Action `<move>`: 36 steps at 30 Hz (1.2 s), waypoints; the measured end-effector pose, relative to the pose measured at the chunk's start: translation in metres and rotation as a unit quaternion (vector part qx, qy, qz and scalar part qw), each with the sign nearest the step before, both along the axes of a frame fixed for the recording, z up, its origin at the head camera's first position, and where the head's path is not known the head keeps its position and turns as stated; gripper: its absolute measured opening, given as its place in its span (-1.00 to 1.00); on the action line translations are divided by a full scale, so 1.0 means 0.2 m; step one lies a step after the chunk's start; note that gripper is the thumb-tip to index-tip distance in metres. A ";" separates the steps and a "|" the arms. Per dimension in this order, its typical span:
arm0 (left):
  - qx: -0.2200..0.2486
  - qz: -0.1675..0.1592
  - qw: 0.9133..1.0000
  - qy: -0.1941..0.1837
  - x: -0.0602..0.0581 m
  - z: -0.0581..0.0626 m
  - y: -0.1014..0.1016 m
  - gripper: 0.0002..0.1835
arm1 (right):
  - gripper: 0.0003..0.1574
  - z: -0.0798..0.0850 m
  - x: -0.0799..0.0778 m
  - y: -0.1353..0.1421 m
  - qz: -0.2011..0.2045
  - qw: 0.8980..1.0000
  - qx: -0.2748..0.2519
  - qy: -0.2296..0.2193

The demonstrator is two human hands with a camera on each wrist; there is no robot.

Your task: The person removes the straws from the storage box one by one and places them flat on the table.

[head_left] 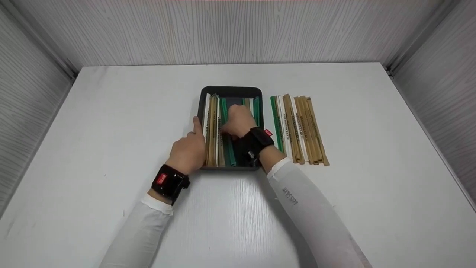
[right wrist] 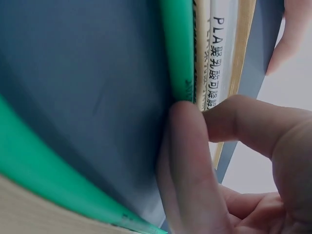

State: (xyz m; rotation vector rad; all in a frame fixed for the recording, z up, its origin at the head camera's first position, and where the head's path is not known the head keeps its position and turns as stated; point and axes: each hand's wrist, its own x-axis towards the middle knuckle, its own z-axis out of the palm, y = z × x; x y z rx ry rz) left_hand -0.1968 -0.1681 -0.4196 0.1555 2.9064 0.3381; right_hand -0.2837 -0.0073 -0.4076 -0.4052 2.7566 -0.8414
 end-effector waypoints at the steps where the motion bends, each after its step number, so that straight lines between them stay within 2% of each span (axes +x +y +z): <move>1: 0.000 -0.001 1.000 0.001 0.00 0.00 0.00 -0.01 | -0.61 0.00 0.00 0.00 -0.003 1.000 -0.001 -0.006; 7: -0.005 -0.014 1.000 0.022 0.01 0.01 0.00 -0.05 | -0.55 0.01 0.00 0.01 -0.019 0.999 -0.016 -0.020; 12: -0.007 -0.014 0.999 0.031 0.01 0.01 0.00 -0.05 | -0.52 0.03 0.02 0.02 -0.019 0.999 -0.041 -0.012; 13: -0.006 -0.012 1.000 0.028 0.01 0.01 0.00 -0.05 | -0.55 0.04 0.02 0.02 -0.017 0.999 -0.049 -0.009; 16: -0.004 -0.011 1.000 0.023 0.02 0.01 0.00 -0.04 | -0.88 0.08 0.04 0.04 -0.010 0.997 -0.073 0.011; 17: -0.004 -0.011 1.000 0.021 0.02 0.01 0.00 -0.03 | -0.80 0.10 0.05 0.05 -0.007 0.996 -0.084 0.018; 20: -0.004 -0.009 1.000 0.017 0.01 0.01 0.00 -0.02 | -0.39 0.17 0.09 0.10 0.006 0.992 -0.119 0.040; 24: -0.002 -0.005 1.000 0.011 0.01 0.00 0.01 -0.01 | -0.43 0.25 0.13 0.20 0.019 0.984 -0.161 0.079; 28: 0.000 -0.002 1.000 0.006 0.00 0.00 0.00 -0.01 | -0.46 0.29 0.15 0.33 0.006 0.977 -0.184 0.108; 32: 0.002 0.000 1.000 0.005 0.00 0.00 0.00 -0.02 | -0.46 0.31 0.16 0.47 -0.023 0.976 -0.182 0.119; 36: -0.002 -0.010 1.000 0.021 0.01 -0.01 -0.01 -0.05 | -0.44 0.28 0.15 0.59 -0.054 0.975 -0.179 0.118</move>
